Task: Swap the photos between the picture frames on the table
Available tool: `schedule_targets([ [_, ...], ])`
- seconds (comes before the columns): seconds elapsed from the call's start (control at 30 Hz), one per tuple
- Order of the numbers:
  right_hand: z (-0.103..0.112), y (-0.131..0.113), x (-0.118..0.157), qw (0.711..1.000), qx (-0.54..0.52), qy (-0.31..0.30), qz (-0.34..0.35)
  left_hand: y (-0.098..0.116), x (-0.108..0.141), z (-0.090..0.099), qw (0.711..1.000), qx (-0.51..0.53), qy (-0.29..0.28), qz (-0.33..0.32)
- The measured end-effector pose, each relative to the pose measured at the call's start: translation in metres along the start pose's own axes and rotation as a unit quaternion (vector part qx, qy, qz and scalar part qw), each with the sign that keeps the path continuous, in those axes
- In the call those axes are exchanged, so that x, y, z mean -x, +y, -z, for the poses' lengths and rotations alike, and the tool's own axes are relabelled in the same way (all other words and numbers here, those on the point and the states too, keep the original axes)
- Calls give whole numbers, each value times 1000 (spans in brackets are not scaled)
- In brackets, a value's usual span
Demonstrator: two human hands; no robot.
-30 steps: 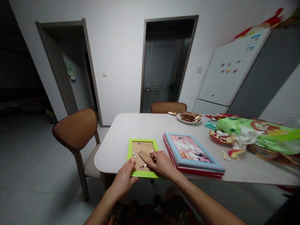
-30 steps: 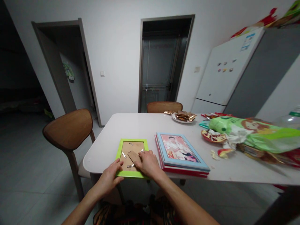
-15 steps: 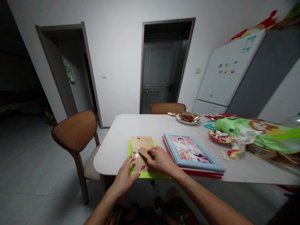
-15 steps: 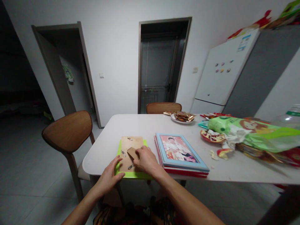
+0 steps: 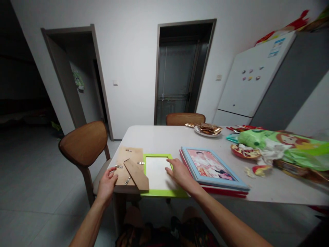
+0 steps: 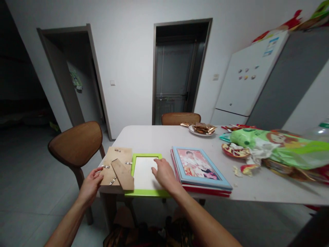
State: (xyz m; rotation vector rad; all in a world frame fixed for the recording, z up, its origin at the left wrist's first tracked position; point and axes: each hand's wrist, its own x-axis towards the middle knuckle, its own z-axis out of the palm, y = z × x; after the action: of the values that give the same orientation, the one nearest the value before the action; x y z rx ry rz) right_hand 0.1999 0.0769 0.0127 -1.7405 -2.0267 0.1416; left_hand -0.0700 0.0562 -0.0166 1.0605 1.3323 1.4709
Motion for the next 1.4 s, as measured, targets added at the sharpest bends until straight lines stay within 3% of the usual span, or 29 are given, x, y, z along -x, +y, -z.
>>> schedule_targets([
  [0.13, -17, 30, 3, 996, 75, -31, -42, -13, -8, 15, 996, -81, 34, 4],
  [0.33, -27, 35, 2, 991, 92, -58, -76, -16, -15, 22, 968, -241, 67, -20],
  [0.43, -24, 35, -2, 992, 46, -51, -106, -11, -16, 26, 943, -320, 69, -55],
  [0.53, -18, 33, -2, 983, -105, -32, -148, -7, -14, 22, 924, -368, 61, -82],
  [0.63, -9, 28, 1, 917, -342, -65, -196, -5, -5, 1, 910, -389, 46, -134],
  [0.73, -2, 21, 4, 846, -483, -96, -204, -6, 15, -38, 905, -368, -23, -214],
  [0.87, 4, 15, 6, 812, -543, -98, -192, -5, 44, -95, 897, -313, -151, -275],
  [0.97, 8, 12, 6, 795, -570, -87, -189, 2, 56, -122, 871, -324, -186, -318],
  [1.1, 12, 12, 5, 803, -565, -64, -176, 15, 58, -130, 819, -366, -228, -378],
  [1.17, 11, 14, 3, 813, -556, -54, -164, 23, 55, -125, 818, -367, -200, -396],
  [1.27, 6, 23, -1, 867, -465, -45, -173, 33, 47, -107, 869, -319, -81, -370],
  [1.4, -8, 37, -4, 962, -207, -23, -175, 32, 30, -66, 925, -267, 62, -264],
])
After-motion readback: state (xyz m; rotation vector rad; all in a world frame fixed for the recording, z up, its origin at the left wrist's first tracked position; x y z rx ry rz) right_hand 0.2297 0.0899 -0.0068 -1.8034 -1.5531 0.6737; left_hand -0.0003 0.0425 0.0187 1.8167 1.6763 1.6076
